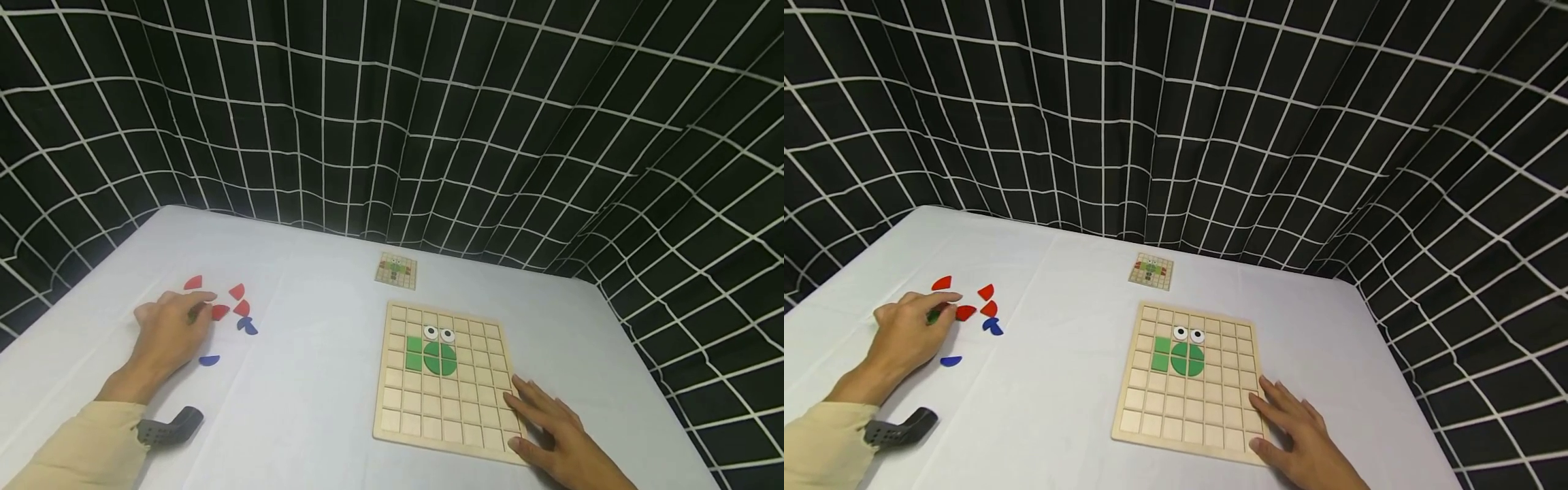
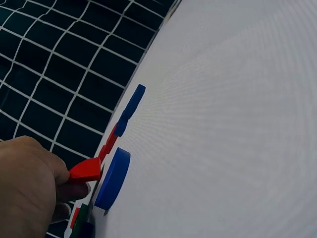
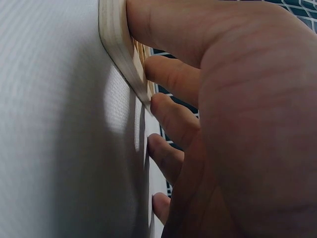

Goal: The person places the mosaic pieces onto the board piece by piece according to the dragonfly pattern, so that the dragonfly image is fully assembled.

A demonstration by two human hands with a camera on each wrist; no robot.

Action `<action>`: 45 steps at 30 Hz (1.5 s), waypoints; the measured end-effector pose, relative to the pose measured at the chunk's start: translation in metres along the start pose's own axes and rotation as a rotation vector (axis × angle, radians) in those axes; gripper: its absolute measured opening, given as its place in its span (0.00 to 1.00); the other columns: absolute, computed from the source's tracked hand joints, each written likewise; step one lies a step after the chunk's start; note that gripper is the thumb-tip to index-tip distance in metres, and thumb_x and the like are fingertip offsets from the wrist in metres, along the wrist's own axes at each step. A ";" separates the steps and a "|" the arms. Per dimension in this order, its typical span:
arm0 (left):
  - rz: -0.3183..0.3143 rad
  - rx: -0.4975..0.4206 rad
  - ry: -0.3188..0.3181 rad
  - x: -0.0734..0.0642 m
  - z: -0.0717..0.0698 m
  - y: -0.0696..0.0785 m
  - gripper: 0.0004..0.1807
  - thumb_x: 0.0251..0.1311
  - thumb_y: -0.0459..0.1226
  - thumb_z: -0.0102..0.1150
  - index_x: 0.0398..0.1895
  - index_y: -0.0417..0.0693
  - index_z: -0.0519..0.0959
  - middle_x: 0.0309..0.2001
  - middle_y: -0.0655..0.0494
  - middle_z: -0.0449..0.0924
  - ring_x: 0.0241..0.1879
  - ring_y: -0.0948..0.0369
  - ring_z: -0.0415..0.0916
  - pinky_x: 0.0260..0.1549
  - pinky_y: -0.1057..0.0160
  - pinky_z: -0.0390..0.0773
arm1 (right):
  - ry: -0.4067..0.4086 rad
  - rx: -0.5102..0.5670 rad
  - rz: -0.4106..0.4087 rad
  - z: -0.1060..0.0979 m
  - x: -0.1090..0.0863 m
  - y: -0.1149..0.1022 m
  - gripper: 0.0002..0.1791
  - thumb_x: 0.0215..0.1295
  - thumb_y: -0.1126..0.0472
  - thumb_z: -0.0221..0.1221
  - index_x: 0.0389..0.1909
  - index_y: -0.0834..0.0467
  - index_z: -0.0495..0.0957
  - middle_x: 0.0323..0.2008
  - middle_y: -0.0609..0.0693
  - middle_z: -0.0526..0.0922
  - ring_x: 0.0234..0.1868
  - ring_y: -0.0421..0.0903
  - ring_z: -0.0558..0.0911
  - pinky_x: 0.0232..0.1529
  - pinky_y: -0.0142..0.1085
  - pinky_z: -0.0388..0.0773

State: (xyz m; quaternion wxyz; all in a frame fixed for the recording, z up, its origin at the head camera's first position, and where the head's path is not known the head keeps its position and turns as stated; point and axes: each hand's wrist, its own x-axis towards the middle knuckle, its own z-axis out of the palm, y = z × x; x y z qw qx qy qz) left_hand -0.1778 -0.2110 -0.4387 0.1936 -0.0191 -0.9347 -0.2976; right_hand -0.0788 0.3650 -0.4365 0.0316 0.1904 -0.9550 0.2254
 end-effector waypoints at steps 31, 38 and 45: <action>0.014 0.004 -0.155 0.003 0.004 -0.003 0.24 0.58 0.29 0.67 0.59 0.33 0.77 0.53 0.31 0.78 0.60 0.31 0.64 0.53 0.29 0.54 | 0.010 -0.015 -0.034 -0.003 -0.002 -0.002 0.33 0.59 0.53 0.70 0.66 0.55 0.76 0.72 0.54 0.66 0.74 0.25 0.45 0.69 0.28 0.35; 0.095 -0.095 -0.041 0.005 -0.001 0.010 0.22 0.57 0.27 0.69 0.56 0.34 0.79 0.45 0.36 0.83 0.45 0.40 0.79 0.50 0.51 0.79 | 0.015 0.018 -0.031 -0.004 -0.003 0.001 0.33 0.59 0.54 0.70 0.66 0.55 0.76 0.73 0.52 0.65 0.74 0.26 0.45 0.73 0.46 0.39; 0.236 -0.139 0.089 0.009 -0.002 0.027 0.19 0.52 0.26 0.72 0.49 0.41 0.85 0.39 0.48 0.87 0.38 0.51 0.82 0.38 0.77 0.70 | 0.007 0.035 -0.022 -0.002 -0.002 0.001 0.33 0.59 0.54 0.70 0.66 0.54 0.76 0.74 0.50 0.64 0.74 0.26 0.44 0.72 0.54 0.41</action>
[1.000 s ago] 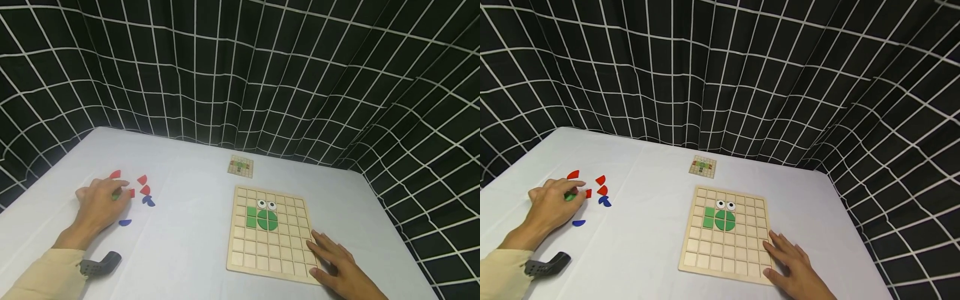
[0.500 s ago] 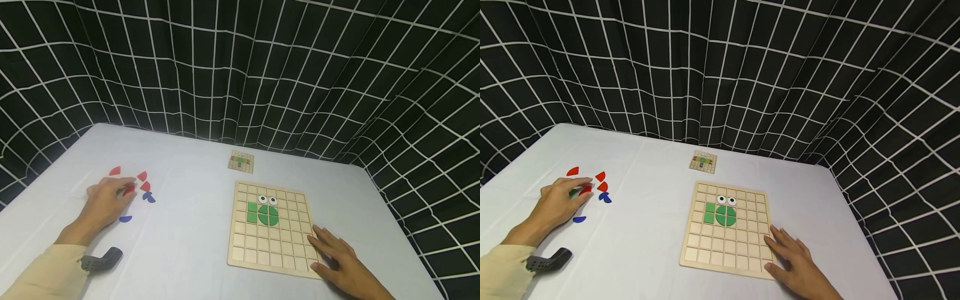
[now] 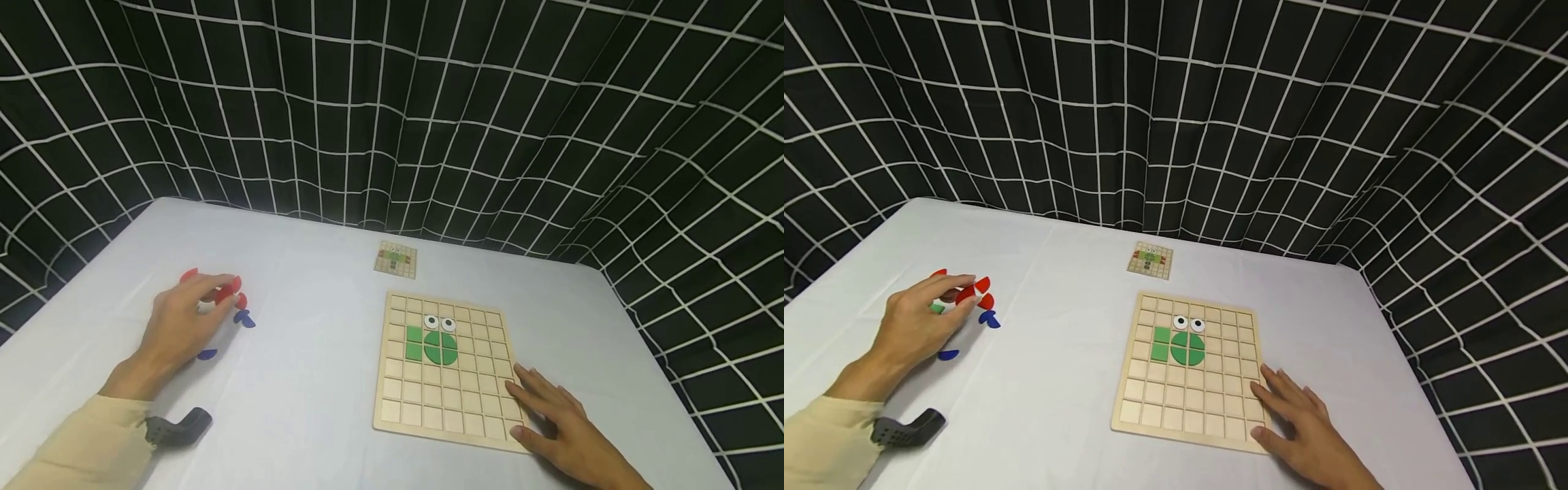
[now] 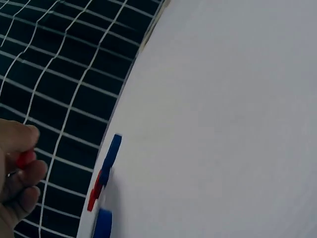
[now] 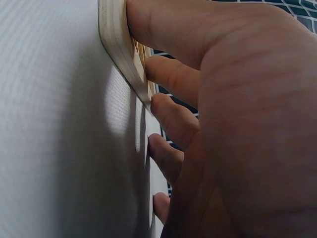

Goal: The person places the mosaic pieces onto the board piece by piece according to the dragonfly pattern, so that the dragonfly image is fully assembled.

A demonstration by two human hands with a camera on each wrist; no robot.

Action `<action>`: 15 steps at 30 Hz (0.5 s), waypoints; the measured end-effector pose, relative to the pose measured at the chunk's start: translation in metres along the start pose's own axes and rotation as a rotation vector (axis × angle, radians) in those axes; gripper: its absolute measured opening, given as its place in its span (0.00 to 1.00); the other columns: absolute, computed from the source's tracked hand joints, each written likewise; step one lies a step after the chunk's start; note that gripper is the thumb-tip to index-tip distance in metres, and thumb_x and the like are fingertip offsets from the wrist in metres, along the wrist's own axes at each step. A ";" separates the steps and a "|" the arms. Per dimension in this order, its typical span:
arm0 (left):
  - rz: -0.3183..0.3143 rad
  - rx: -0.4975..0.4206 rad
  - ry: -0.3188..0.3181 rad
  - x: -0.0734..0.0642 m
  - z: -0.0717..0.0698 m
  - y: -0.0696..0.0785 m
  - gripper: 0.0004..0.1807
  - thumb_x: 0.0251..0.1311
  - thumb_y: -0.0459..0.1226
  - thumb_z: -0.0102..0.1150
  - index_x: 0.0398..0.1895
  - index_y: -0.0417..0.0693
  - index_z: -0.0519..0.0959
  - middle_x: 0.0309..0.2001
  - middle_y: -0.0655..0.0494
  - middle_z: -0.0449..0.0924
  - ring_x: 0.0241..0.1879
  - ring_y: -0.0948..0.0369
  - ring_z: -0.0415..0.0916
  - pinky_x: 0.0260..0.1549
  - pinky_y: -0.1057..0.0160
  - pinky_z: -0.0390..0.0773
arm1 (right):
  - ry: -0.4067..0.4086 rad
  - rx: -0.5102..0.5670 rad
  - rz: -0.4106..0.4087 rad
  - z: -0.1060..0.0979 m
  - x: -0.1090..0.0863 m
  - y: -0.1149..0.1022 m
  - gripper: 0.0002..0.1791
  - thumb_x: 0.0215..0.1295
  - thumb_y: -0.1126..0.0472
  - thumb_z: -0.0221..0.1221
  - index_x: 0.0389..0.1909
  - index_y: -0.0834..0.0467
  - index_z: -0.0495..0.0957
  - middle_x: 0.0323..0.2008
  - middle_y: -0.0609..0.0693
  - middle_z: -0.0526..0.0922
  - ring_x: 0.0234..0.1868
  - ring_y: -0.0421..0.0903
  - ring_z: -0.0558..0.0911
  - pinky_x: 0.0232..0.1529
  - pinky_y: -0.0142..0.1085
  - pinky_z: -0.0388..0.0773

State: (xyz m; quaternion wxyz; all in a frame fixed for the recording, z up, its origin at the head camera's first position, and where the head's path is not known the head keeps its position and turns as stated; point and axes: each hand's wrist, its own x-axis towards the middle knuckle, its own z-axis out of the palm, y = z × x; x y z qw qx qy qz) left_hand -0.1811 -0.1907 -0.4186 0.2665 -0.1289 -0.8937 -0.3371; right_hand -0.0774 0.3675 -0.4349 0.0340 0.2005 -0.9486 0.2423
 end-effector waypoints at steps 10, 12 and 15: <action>0.221 -0.106 0.070 0.008 0.021 0.037 0.21 0.43 0.20 0.74 0.43 0.37 0.85 0.37 0.50 0.86 0.34 0.57 0.80 0.40 0.81 0.70 | -0.007 -0.059 -0.002 0.000 0.003 0.000 0.34 0.58 0.52 0.71 0.66 0.55 0.76 0.72 0.56 0.67 0.73 0.23 0.43 0.68 0.25 0.33; 0.253 -0.144 0.060 0.009 0.028 0.045 0.21 0.42 0.20 0.74 0.43 0.38 0.85 0.37 0.52 0.86 0.34 0.58 0.80 0.39 0.79 0.72 | -0.013 -0.050 0.012 0.001 0.003 0.000 0.34 0.58 0.52 0.71 0.66 0.55 0.76 0.72 0.57 0.67 0.73 0.23 0.42 0.70 0.28 0.32; 0.282 -0.205 0.044 0.011 0.041 0.055 0.21 0.42 0.20 0.74 0.43 0.39 0.86 0.36 0.55 0.85 0.33 0.60 0.80 0.37 0.72 0.75 | -0.017 -0.042 0.018 0.001 0.003 0.001 0.34 0.58 0.52 0.71 0.66 0.55 0.76 0.72 0.57 0.66 0.73 0.23 0.42 0.72 0.34 0.33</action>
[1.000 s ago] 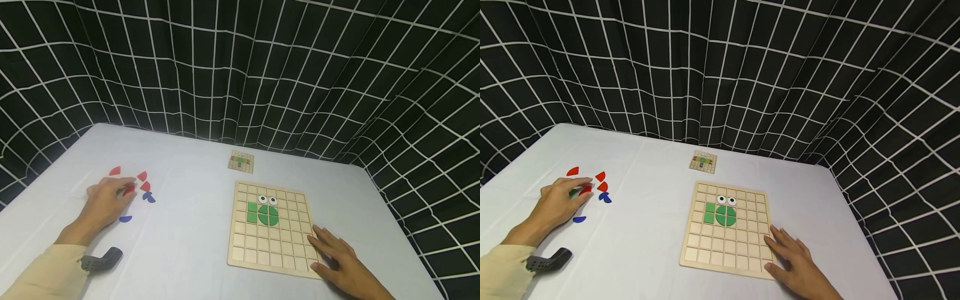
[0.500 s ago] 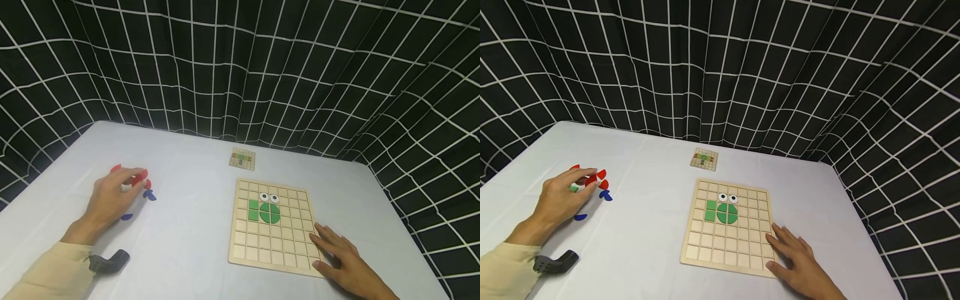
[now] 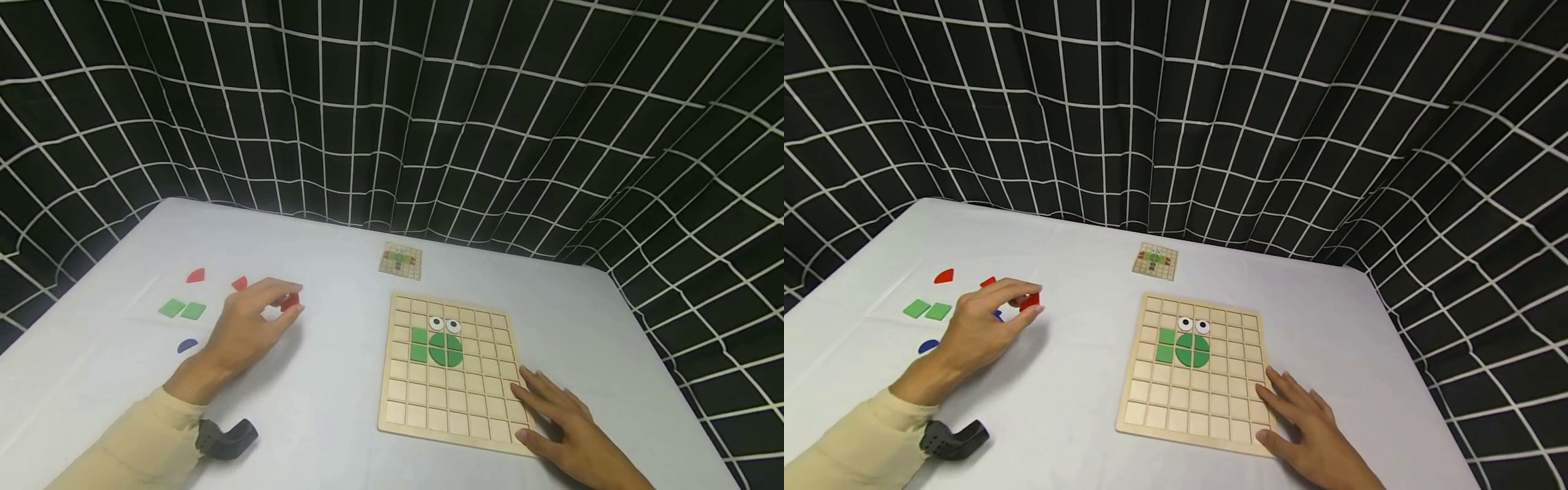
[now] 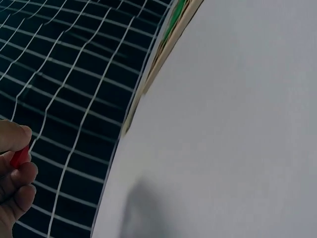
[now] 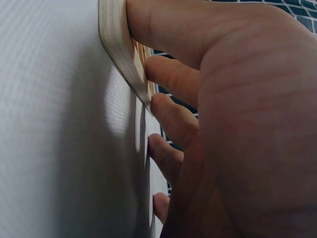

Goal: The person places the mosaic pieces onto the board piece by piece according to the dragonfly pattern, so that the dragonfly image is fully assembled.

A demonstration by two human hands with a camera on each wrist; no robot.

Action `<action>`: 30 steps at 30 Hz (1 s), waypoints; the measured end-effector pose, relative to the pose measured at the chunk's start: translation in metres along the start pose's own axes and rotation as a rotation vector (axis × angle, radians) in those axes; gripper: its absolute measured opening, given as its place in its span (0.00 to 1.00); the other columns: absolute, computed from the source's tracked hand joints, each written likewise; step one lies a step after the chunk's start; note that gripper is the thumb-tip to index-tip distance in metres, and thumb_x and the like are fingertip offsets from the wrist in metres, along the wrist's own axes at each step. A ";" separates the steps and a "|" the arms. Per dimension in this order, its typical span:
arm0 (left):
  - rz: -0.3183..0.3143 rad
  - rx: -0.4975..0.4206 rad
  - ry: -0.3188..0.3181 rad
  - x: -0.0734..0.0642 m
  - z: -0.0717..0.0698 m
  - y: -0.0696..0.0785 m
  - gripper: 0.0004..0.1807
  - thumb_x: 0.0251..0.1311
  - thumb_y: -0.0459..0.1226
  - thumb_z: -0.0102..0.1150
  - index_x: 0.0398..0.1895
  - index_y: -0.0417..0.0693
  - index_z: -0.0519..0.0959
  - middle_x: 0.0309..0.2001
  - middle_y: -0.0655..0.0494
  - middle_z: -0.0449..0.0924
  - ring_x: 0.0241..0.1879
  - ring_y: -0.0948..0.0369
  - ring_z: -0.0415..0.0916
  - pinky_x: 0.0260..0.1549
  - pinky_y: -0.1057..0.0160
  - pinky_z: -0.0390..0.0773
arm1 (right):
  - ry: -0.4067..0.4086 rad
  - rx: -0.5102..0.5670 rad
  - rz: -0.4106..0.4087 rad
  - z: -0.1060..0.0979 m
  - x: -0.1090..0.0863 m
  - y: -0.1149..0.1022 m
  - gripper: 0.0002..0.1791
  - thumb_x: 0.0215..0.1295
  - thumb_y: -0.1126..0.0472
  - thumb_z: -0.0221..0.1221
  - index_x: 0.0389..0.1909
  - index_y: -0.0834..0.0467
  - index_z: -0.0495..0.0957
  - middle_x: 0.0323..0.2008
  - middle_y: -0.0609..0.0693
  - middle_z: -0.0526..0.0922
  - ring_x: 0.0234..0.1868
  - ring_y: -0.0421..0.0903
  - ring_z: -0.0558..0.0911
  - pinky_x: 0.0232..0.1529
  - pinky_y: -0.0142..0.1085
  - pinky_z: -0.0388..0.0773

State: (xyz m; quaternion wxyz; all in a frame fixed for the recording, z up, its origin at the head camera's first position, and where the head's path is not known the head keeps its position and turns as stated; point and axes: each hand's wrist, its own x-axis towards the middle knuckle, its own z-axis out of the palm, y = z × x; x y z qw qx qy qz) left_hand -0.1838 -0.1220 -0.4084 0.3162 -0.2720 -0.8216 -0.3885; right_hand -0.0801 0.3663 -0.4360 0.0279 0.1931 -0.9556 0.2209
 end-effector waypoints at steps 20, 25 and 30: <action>-0.037 -0.241 -0.144 0.017 0.079 0.035 0.16 0.51 0.23 0.71 0.45 0.37 0.84 0.36 0.52 0.85 0.35 0.60 0.80 0.38 0.60 0.82 | 0.014 0.012 -0.035 0.003 0.001 0.006 0.34 0.59 0.53 0.71 0.67 0.55 0.75 0.75 0.47 0.62 0.73 0.22 0.43 0.70 0.29 0.30; -0.098 -0.279 -0.205 0.020 0.097 0.040 0.16 0.53 0.24 0.69 0.47 0.36 0.84 0.37 0.49 0.85 0.36 0.60 0.80 0.37 0.61 0.82 | 0.007 0.000 -0.024 0.002 0.001 0.004 0.34 0.59 0.52 0.70 0.67 0.55 0.75 0.74 0.51 0.64 0.73 0.22 0.43 0.68 0.24 0.30; -0.170 -0.294 -0.284 0.020 0.115 0.044 0.16 0.55 0.25 0.68 0.48 0.36 0.84 0.40 0.48 0.85 0.37 0.60 0.79 0.38 0.62 0.81 | 0.013 0.001 -0.037 0.002 0.000 0.005 0.34 0.58 0.54 0.71 0.66 0.56 0.76 0.74 0.49 0.63 0.73 0.22 0.43 0.68 0.25 0.30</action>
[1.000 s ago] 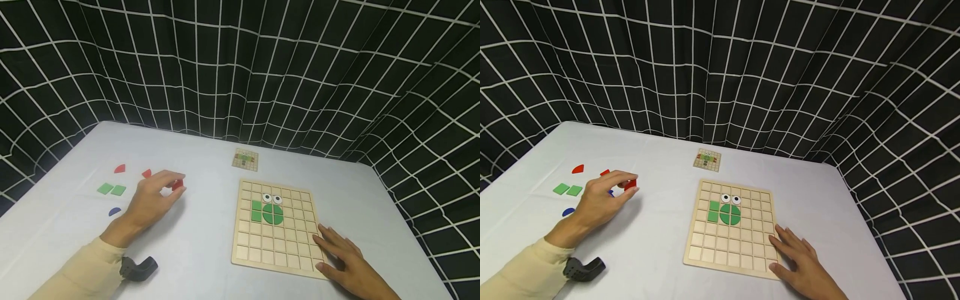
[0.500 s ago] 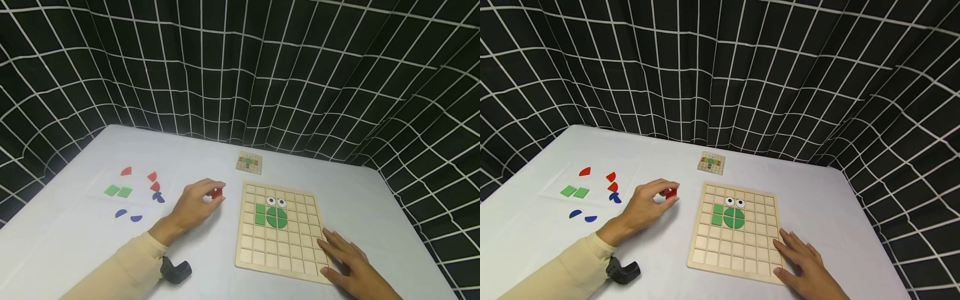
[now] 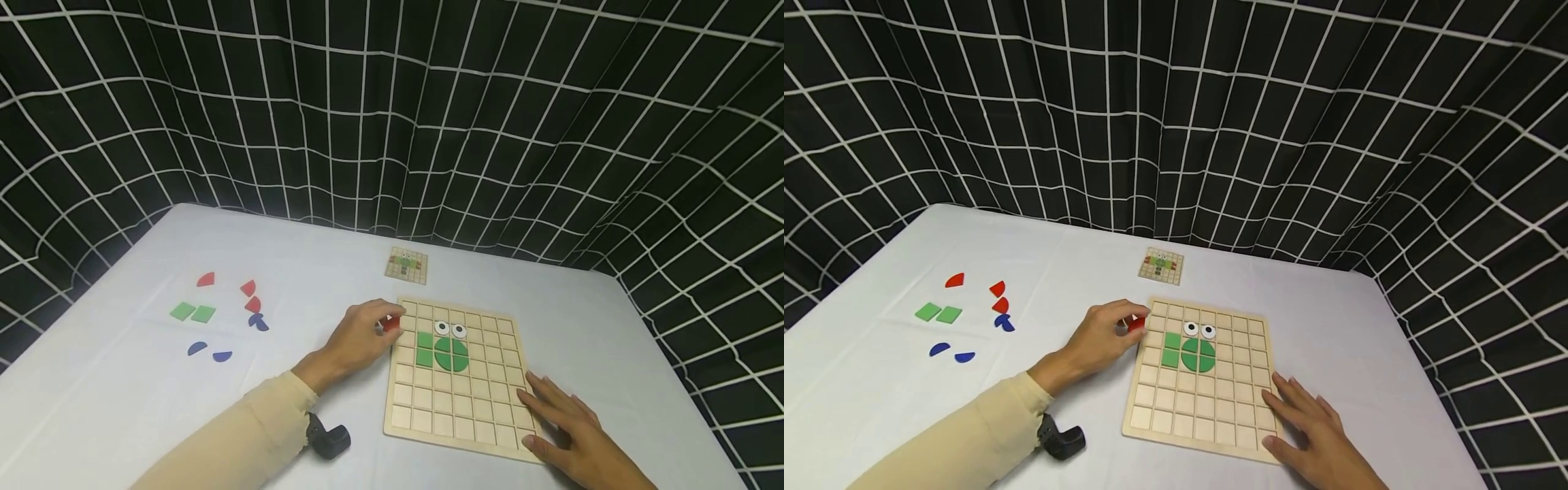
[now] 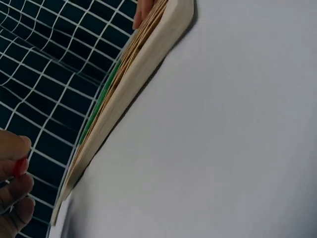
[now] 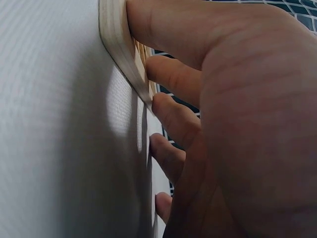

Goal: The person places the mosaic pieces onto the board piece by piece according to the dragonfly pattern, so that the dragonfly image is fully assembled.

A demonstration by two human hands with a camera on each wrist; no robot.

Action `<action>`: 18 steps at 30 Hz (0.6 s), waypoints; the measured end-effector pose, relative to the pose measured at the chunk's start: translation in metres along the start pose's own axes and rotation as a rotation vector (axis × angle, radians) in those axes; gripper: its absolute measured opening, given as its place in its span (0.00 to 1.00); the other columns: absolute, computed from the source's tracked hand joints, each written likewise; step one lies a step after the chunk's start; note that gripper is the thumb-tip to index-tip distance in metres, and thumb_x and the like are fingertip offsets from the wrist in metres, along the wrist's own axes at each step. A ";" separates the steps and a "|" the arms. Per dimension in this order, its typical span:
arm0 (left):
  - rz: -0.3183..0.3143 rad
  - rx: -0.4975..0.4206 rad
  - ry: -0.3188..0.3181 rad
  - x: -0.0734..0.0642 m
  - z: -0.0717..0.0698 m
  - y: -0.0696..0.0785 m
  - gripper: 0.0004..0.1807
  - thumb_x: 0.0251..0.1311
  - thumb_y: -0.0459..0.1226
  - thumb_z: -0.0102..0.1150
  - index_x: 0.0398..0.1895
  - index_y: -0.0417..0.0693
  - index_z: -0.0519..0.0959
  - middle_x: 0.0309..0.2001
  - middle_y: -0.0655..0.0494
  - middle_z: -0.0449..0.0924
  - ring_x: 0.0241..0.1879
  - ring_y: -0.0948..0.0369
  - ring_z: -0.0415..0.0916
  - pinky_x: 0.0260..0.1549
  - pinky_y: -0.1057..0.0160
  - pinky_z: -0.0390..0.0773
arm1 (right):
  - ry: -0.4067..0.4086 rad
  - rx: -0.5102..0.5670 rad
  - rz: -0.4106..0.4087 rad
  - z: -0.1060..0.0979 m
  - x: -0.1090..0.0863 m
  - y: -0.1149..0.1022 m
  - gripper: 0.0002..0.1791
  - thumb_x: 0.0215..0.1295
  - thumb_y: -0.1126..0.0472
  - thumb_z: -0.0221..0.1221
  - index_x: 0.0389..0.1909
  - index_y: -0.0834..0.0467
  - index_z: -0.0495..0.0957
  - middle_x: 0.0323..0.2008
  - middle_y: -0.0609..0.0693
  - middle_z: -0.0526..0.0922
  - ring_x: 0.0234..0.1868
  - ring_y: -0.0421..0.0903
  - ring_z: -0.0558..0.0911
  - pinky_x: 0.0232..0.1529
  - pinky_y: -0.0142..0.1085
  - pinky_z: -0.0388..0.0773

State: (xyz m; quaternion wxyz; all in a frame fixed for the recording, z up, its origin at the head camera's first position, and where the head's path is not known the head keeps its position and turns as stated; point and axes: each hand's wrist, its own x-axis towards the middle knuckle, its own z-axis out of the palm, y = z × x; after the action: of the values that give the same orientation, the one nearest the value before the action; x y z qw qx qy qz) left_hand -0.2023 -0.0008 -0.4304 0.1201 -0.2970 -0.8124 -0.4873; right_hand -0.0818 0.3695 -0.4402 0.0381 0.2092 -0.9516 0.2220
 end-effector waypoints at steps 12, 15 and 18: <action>-0.135 0.023 -0.131 0.005 0.024 -0.004 0.17 0.58 0.29 0.68 0.52 0.38 0.83 0.49 0.50 0.84 0.41 0.59 0.77 0.42 0.61 0.78 | 0.002 0.018 0.035 0.002 -0.002 0.000 0.34 0.57 0.53 0.71 0.66 0.56 0.76 0.74 0.51 0.64 0.72 0.22 0.43 0.71 0.32 0.31; -0.153 0.024 -0.147 0.005 0.026 -0.004 0.18 0.58 0.30 0.68 0.53 0.40 0.83 0.50 0.51 0.84 0.42 0.60 0.75 0.42 0.62 0.77 | -0.013 0.028 0.060 0.001 -0.002 -0.002 0.34 0.58 0.51 0.71 0.66 0.55 0.76 0.73 0.54 0.65 0.72 0.20 0.42 0.72 0.33 0.31; -0.158 0.026 -0.156 0.005 0.026 -0.004 0.18 0.59 0.32 0.68 0.54 0.41 0.83 0.49 0.53 0.85 0.39 0.61 0.72 0.40 0.63 0.76 | -0.035 0.045 0.102 0.000 -0.001 -0.004 0.35 0.59 0.49 0.70 0.66 0.54 0.76 0.73 0.55 0.65 0.71 0.20 0.41 0.73 0.39 0.32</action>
State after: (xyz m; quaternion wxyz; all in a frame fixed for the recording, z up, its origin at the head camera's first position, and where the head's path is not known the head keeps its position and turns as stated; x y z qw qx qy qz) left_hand -0.2065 0.0221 -0.4438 0.0215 -0.2673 -0.8464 -0.4600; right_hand -0.0790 0.3671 -0.4390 0.0055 0.1652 -0.9563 0.2411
